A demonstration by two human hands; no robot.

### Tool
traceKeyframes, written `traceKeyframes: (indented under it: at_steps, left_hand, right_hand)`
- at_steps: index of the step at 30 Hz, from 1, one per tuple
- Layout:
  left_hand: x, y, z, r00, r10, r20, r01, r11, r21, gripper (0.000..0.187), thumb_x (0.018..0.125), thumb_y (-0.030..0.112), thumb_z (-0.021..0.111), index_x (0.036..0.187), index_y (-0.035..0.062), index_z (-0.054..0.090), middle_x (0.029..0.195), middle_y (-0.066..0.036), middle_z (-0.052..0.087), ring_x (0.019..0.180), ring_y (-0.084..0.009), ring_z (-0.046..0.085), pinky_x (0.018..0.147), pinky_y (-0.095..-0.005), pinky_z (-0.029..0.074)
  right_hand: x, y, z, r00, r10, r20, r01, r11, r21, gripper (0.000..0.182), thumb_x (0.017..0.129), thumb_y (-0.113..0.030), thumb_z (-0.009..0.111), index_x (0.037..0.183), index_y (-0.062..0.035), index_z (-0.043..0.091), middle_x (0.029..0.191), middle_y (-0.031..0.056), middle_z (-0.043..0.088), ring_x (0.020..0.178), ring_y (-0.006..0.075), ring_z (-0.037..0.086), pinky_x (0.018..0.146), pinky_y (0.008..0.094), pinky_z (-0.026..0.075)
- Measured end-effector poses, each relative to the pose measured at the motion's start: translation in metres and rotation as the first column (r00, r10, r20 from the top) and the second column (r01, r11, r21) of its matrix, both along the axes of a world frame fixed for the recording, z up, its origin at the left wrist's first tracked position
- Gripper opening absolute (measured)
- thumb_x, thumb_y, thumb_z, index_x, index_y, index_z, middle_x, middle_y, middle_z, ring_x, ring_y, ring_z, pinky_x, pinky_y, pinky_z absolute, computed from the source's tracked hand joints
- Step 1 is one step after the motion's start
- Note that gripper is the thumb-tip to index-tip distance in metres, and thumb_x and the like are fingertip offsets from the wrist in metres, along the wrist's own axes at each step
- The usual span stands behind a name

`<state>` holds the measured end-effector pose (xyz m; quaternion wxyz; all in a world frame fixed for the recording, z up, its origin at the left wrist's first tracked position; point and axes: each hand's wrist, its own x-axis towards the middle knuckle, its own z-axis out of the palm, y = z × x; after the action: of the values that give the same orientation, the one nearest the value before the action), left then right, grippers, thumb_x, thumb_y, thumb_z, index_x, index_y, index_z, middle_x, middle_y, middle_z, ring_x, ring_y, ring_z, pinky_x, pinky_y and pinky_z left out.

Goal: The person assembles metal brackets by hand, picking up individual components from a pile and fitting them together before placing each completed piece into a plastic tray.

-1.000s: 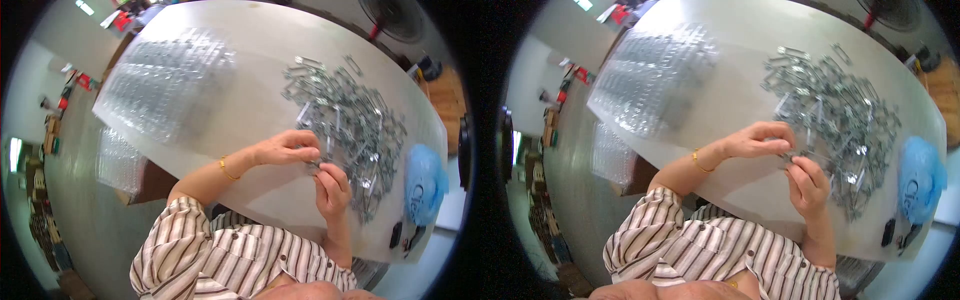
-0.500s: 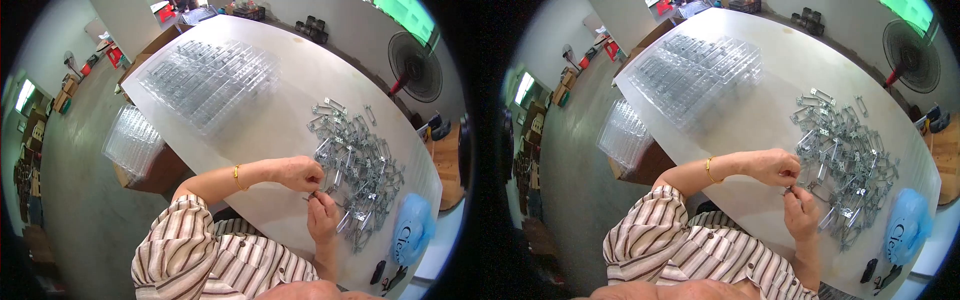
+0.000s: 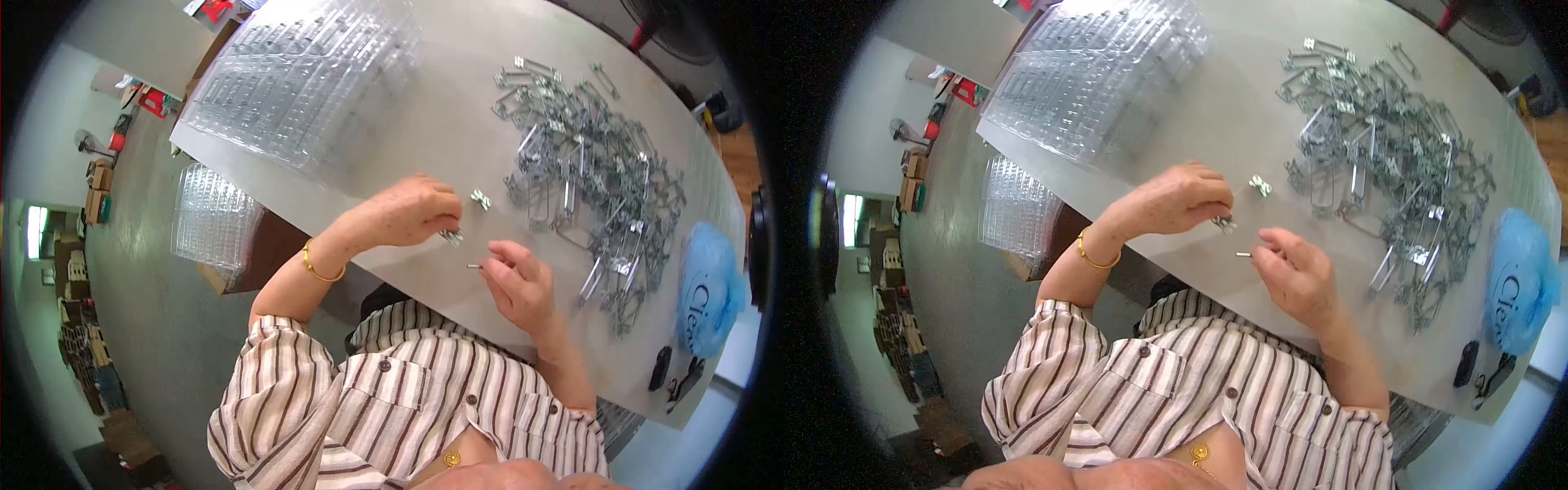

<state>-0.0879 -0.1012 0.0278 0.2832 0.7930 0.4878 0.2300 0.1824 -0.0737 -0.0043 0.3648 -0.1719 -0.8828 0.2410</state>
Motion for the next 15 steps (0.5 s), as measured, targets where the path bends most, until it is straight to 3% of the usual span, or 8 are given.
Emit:
traceKeyframes:
  at_steps: [8, 15]
  left_hand:
    - [-0.015, -0.015, -0.012, 0.98, 0.157, -0.124, -0.153, 0.987, 0.043, 0.008, 0.09, 0.009, 0.068, 0.092, 0.0018, 0.065, 0.085, -0.012, 0.064, 0.086, -0.0337, 0.061, 0.08, -0.0428, 0.048]
    - [-0.012, -0.023, -0.017, 0.965, 0.245, -0.094, -0.237, 0.968, 0.082, 0.01, 0.09, 0.007, 0.066, 0.098, 0.0014, 0.065, 0.086, -0.013, 0.065, 0.087, -0.0343, 0.062, 0.08, -0.0433, 0.048]
  right_hand:
    - [-0.001, 0.001, -0.006, 0.998, 0.065, -0.021, -0.066, 0.996, -0.066, 0.023, 0.08, 0.002, 0.078, 0.1, -0.0035, 0.068, 0.103, 0.0124, 0.067, 0.07, 0.023, 0.067, 0.059, 0.0323, 0.056]
    - [-0.002, 0.003, -0.011, 0.999, 0.039, -0.029, -0.041, 0.995, -0.095, 0.02, 0.079, 0.0, 0.079, 0.096, -0.0048, 0.069, 0.099, 0.008, 0.066, 0.065, 0.0211, 0.065, 0.055, 0.0327, 0.053]
